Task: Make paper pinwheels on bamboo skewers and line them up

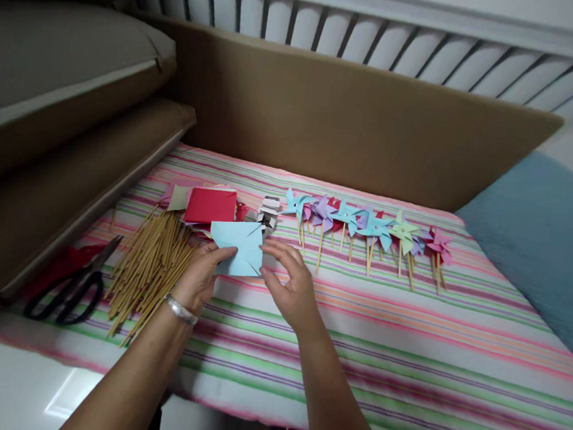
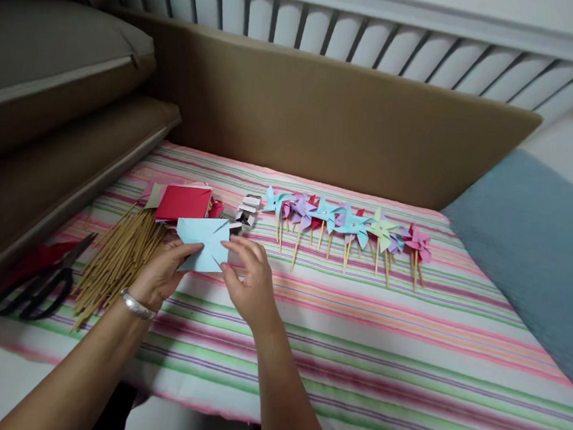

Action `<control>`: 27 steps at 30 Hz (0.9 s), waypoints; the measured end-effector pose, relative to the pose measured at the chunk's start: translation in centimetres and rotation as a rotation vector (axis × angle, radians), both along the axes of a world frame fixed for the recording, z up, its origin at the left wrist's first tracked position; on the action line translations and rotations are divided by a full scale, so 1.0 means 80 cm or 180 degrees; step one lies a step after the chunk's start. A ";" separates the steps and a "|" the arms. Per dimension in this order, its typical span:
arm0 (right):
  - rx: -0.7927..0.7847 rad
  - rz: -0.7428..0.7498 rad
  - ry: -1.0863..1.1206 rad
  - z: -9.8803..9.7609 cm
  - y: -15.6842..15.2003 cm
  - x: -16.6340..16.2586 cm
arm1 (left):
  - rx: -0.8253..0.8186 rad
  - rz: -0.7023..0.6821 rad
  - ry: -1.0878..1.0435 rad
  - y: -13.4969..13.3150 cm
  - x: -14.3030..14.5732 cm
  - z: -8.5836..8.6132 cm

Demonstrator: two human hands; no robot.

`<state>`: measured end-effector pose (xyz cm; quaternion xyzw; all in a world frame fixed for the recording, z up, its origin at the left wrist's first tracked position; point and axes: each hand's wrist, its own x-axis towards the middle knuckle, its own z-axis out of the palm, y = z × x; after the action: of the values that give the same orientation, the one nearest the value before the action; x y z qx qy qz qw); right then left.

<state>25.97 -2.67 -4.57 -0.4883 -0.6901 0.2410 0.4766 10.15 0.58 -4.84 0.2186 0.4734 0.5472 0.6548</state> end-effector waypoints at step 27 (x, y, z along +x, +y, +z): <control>-0.0306 -0.0323 -0.0292 -0.019 0.008 -0.003 | 0.0414 -0.1105 0.0632 -0.008 0.008 -0.008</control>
<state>25.70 -2.03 -6.10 -0.5555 -0.6732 0.2267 0.4322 10.75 -0.05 -5.51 0.3915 0.4545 0.4314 0.6738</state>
